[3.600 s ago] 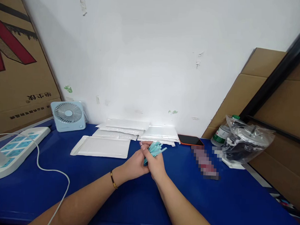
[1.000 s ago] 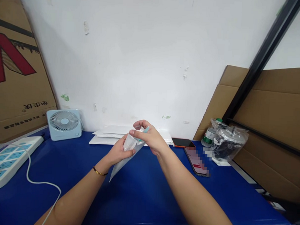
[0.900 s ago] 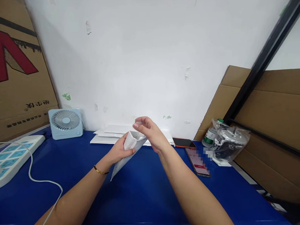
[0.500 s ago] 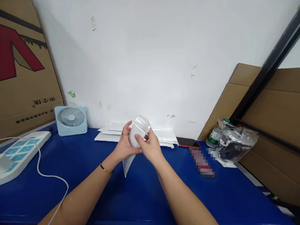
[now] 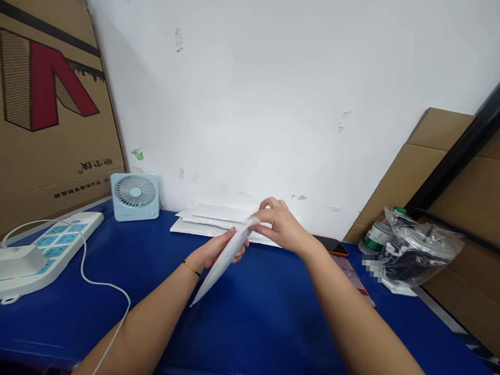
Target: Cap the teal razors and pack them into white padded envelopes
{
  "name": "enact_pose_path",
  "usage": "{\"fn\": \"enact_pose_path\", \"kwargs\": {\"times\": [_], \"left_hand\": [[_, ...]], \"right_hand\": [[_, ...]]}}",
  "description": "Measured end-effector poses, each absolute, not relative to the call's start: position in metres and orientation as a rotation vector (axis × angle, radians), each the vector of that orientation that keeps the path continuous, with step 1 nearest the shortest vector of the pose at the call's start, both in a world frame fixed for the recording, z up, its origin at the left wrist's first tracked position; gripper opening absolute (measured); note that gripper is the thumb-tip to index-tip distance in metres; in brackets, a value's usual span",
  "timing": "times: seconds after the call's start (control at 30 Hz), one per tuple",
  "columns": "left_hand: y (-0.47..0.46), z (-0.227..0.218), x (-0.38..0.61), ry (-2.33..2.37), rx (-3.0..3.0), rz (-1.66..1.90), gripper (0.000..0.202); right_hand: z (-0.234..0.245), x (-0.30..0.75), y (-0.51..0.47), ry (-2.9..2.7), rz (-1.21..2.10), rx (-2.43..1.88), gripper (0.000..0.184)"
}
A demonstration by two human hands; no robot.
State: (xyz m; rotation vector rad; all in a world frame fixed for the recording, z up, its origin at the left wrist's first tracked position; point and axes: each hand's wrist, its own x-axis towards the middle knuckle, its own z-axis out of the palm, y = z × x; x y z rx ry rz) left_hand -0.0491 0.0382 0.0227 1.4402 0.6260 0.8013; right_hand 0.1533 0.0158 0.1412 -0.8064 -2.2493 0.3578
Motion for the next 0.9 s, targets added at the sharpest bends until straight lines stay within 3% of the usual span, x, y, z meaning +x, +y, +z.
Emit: {"fn": "enact_pose_path", "kwargs": {"times": [0.1,0.27,0.43,0.6,0.7,0.8,0.9], "left_hand": [[0.047,0.027,-0.071,0.429,0.964,0.744,0.059],[0.07,0.029,-0.099,0.239,0.409,1.411,0.037],[0.085,0.015,-0.098,0.598,0.319,1.458,0.016],[0.087,0.008,-0.084,0.976,0.432,1.477,0.006],[0.065,0.028,-0.067,1.032,0.682,1.465,0.007],[0.011,0.071,-0.048,0.9,1.914,1.547,0.018],[-0.062,0.113,-0.039,0.377,2.717,1.305,0.031]], "right_hand": [[0.142,0.15,0.049,-1.979,0.373,-0.98,0.023],[0.108,0.127,0.121,-1.636,0.594,-1.362,0.031],[0.063,0.103,0.169,-1.647,0.54,-1.549,0.019],[0.058,0.143,0.173,-1.614,0.33,-1.673,0.02],[0.058,0.205,0.157,-1.53,0.218,-1.794,0.029],[0.045,0.267,0.137,-1.396,0.188,-1.996,0.034],[0.026,0.305,0.125,-1.328,0.235,-2.127,0.031]]}}
